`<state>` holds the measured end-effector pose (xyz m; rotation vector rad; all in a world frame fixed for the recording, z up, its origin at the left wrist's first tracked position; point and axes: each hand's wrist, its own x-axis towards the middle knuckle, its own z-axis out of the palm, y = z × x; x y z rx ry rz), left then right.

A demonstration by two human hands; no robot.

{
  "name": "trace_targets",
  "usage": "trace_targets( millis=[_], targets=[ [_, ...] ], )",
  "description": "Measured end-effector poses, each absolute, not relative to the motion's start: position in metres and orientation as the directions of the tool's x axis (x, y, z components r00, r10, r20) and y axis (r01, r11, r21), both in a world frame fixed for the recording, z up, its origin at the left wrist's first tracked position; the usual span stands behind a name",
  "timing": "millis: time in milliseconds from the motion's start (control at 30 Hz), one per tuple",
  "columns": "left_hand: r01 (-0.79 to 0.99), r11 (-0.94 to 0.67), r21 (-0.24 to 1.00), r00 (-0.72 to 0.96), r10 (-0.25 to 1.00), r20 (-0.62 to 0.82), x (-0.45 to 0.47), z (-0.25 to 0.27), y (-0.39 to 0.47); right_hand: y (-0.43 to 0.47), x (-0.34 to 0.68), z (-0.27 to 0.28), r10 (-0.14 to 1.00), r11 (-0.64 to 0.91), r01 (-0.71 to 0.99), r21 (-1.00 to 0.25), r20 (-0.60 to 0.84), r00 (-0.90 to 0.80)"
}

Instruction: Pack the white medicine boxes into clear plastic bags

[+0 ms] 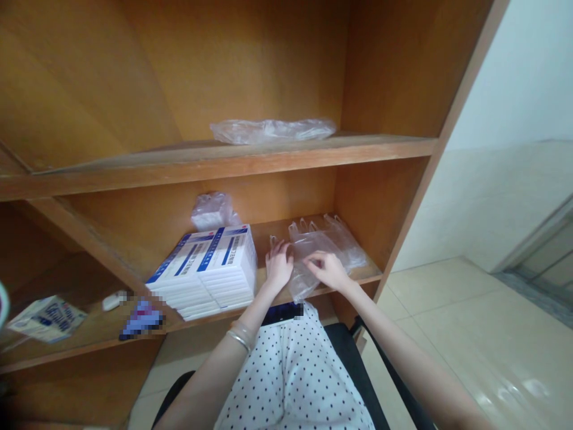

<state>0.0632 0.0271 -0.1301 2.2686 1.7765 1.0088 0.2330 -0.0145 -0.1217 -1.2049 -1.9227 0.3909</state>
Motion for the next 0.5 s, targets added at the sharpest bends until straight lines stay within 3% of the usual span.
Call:
trace_targets(
  millis=[167, 367, 500],
  targets=[
    [0.795, -0.314, 0.519, 0.165, 0.935, 0.314, 0.066, -0.125, 0.045, 0.018, 0.237, -0.101, 0.889, 0.426, 0.712, -0.558, 0.402, -0.216],
    [0.684, -0.437, 0.583, 0.243, 0.891, 0.383, 0.073, -0.116, 0.047, 0.053, 0.249, -0.099, 0.882, 0.45, 0.767, -0.456, 0.36, -0.304],
    [0.632, -0.467, 0.619, 0.094, 0.838, 0.537, 0.075, -0.098, 0.033, 0.052, 0.26, -0.108, 0.866, 0.326, 0.803, -0.499, 0.499, -0.041]
  ],
)
